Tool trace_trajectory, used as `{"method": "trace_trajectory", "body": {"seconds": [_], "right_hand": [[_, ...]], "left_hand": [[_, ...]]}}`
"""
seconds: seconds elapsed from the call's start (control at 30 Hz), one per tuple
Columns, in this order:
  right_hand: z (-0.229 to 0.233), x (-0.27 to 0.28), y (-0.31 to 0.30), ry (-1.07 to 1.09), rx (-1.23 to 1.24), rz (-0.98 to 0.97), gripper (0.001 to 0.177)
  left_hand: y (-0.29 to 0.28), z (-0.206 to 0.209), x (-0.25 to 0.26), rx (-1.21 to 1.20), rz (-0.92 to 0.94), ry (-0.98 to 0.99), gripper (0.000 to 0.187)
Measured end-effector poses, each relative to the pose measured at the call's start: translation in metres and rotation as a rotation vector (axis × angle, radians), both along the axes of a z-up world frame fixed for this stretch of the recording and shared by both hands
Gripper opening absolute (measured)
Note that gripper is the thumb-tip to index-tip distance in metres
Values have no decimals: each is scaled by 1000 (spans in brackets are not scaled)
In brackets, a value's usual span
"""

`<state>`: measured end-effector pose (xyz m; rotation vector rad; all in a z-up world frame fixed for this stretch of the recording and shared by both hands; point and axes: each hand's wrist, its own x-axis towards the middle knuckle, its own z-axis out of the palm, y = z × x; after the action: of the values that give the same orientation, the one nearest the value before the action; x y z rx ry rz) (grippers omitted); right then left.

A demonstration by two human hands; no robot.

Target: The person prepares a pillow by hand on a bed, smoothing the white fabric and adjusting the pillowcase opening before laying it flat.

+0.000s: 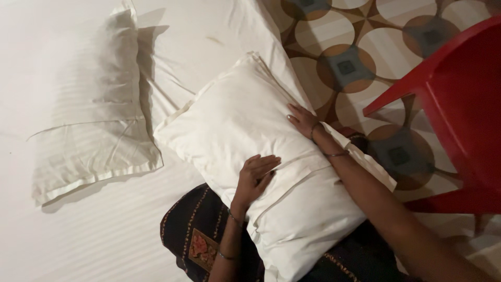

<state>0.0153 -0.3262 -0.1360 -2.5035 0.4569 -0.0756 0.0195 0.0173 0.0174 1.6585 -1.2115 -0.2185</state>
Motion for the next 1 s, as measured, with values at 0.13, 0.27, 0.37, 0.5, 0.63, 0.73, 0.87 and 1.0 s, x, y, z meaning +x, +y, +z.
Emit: {"method": "trace_trajectory", "body": {"seconds": [0.13,0.27,0.37,0.5,0.63,0.73,0.87,1.0], "right_hand": [[66,-16,34,-469,-281,-56,62],[90,-20,53,-643,-326,21,71],[66,-7,55,-262,-286,190,66],[34,-3,45,2,-178,298,58],[25,-3,40,-33,-146,293,58],[23,-2,40,-49,-164,291,57],[26,-2,41,-63,-153,291,58],[27,-1,41,-83,-164,300,57]], "left_hand": [[0,-5,1,10,2,-18,31],[1,-8,2,6,-19,41,31],[1,-7,5,8,-28,44,33],[1,-8,7,36,-30,50,33],[4,-16,13,17,-63,72,34],[7,-26,31,-32,-113,485,35],[-9,-34,89,-87,166,326,44],[-41,-48,112,-62,289,181,45]]}}
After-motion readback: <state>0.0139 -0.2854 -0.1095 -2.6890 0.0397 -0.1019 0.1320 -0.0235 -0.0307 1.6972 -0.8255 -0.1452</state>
